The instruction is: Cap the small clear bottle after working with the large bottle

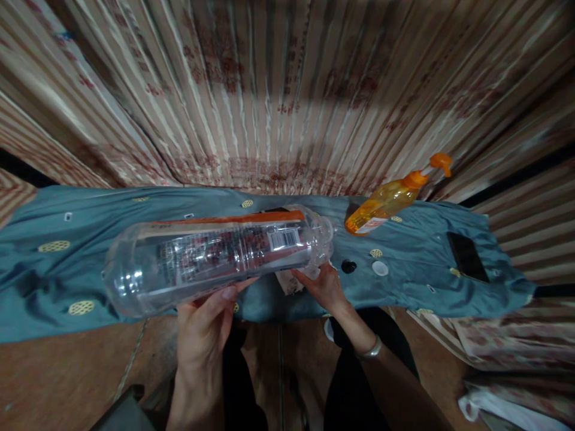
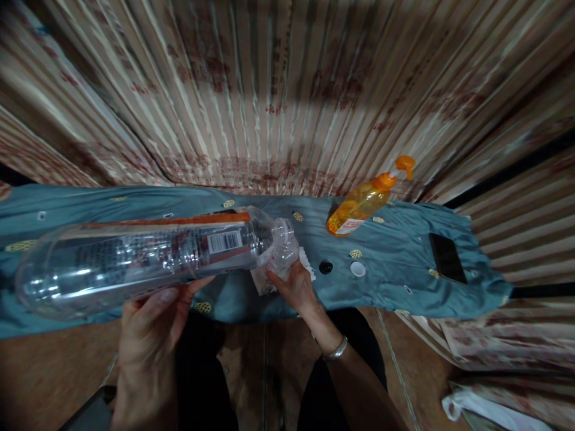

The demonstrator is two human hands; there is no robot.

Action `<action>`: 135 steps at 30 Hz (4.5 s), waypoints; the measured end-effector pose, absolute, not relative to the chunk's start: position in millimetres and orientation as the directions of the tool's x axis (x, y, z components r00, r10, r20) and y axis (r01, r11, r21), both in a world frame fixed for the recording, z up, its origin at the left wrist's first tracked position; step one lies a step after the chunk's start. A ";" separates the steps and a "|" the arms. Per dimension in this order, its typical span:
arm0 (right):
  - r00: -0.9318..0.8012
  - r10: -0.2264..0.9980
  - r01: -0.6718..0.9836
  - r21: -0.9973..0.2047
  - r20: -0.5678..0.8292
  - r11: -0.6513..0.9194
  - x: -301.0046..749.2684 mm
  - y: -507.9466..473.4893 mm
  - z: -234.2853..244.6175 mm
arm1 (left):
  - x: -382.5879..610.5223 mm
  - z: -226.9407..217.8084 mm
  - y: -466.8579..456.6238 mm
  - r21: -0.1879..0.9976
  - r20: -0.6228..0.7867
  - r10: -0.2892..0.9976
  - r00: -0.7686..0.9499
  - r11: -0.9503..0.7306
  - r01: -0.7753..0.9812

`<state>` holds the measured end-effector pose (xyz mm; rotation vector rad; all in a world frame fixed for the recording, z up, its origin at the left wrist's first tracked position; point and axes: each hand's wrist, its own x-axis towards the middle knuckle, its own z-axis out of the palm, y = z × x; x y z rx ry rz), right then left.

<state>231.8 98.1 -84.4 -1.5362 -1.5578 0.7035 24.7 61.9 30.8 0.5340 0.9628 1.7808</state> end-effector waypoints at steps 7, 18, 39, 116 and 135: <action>0.080 0.980 0.537 -0.836 0.180 0.110 232.8 98.2 -87.9 | 27.3 33.7 62.0 0.811 -0.088 0.900 -0.427 -0.184 -0.555; 0.085 0.982 0.551 -0.829 0.166 0.092 231.8 97.6 -83.3 | 26.7 31.8 61.2 0.822 -0.054 0.904 -0.425 -0.201 -0.532; 0.075 0.983 0.567 -0.818 0.168 0.097 232.0 97.8 -80.4 | 28.9 36.4 61.8 0.831 -0.060 0.899 -0.434 -0.196 -0.521; 0.104 0.983 0.542 -0.837 0.152 0.072 234.9 99.3 -85.5 | 27.5 32.1 63.7 0.825 -0.031 0.912 -0.408 -0.208 -0.526; 0.116 0.979 0.585 -0.808 0.170 0.071 242.5 100.3 -88.5 | 31.6 35.0 66.1 0.803 -0.043 0.922 -0.385 -0.197 -0.563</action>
